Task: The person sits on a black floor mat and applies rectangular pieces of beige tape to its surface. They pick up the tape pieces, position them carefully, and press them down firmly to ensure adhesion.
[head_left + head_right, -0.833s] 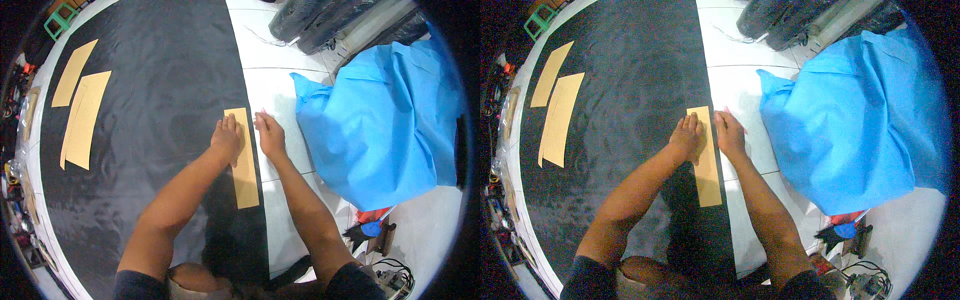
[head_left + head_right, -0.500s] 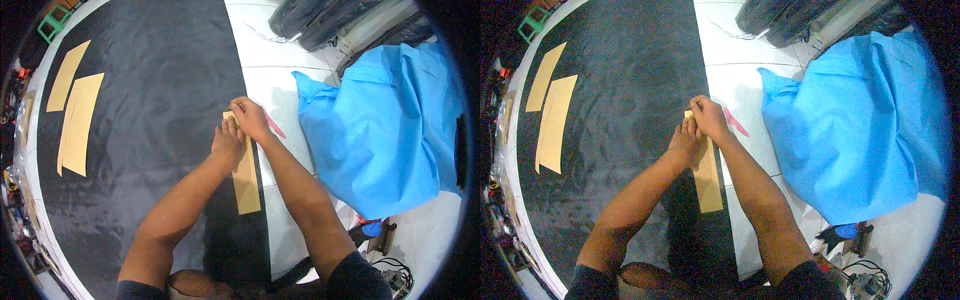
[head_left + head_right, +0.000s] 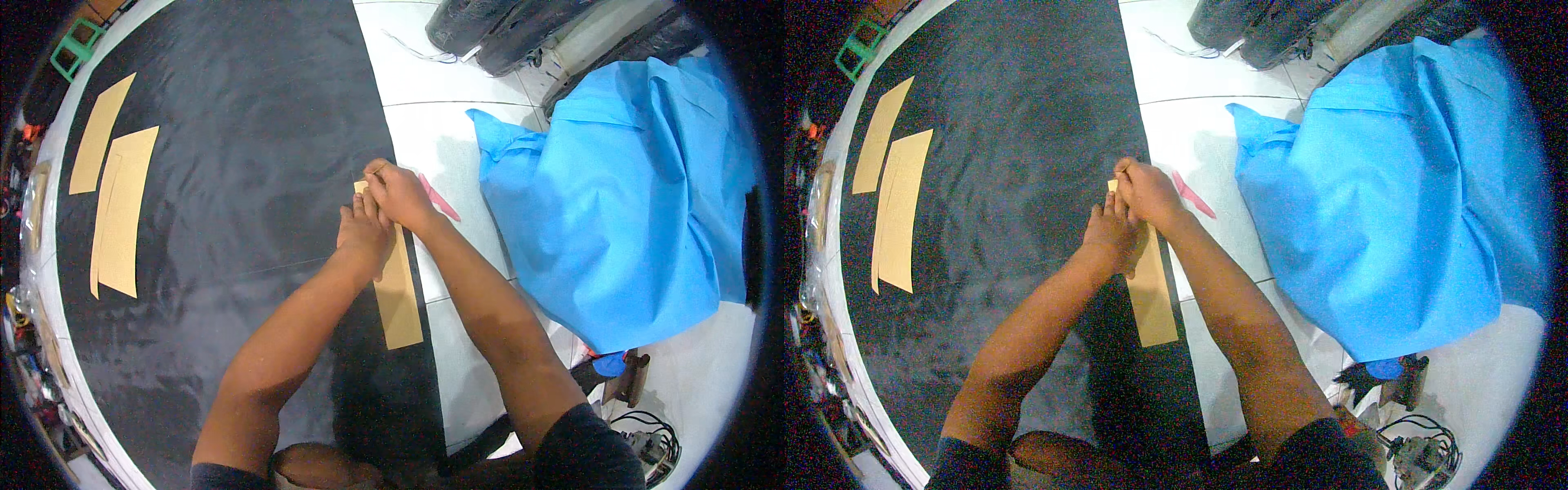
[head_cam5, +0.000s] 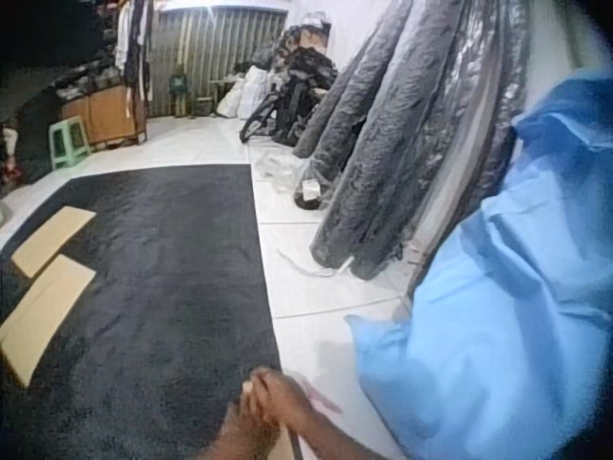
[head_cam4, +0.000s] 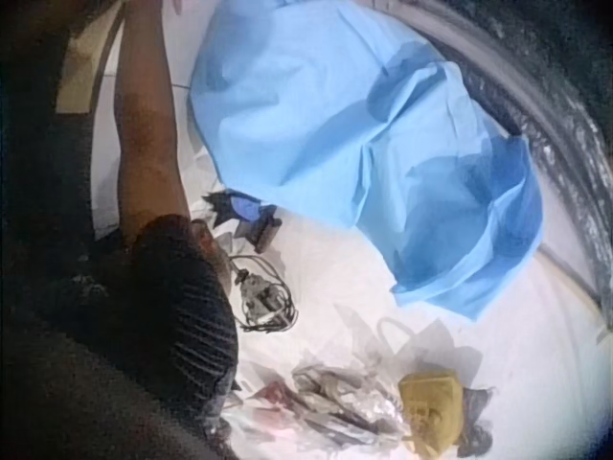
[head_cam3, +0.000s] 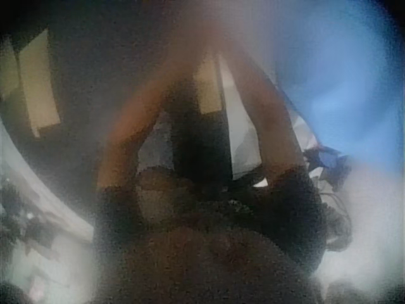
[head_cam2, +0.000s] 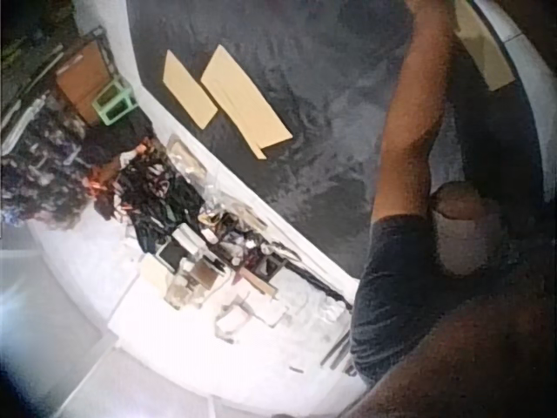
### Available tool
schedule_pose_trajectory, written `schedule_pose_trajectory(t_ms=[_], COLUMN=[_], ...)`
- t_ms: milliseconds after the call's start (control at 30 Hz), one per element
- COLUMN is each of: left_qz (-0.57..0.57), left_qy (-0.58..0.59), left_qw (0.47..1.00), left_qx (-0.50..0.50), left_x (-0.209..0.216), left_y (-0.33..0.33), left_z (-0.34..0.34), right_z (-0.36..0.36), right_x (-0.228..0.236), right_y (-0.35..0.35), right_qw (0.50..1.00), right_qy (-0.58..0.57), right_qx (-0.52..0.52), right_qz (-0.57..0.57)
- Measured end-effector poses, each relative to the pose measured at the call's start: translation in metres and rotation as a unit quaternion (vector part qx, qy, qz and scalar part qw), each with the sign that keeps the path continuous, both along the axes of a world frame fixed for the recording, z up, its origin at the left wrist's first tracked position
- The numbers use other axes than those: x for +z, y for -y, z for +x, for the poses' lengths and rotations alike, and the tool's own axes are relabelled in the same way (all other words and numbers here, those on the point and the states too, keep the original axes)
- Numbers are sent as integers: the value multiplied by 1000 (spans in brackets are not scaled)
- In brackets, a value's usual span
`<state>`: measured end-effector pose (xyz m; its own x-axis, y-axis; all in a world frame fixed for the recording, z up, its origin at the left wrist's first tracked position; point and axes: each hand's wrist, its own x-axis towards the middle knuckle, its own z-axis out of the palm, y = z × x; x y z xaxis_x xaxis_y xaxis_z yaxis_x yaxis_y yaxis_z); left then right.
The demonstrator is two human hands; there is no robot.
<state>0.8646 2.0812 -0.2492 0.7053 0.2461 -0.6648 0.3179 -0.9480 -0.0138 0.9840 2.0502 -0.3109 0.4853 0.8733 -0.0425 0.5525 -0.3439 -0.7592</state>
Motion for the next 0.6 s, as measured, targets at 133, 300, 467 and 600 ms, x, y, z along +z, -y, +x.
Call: schedule_pose_trajectory(t_ms=[133,300,467,600], left_qz=[37,23,29,36], left_qy=[38,25,26,27], left_qw=[999,999,999,999], left_qx=[10,4,10,9], left_x=[-20,-11,-8,-13], left_y=[1,2,4,4], left_z=[-8,-3,-3,-2], right_z=[19,17,23,30], right_x=[-9,-6,-4,-3], right_y=[17,15,21,27], right_qw=[995,998,995,998], right_qy=[76,46,71,45], right_qx=[-11,14,-9,-19], right_qz=[70,50,65,45])
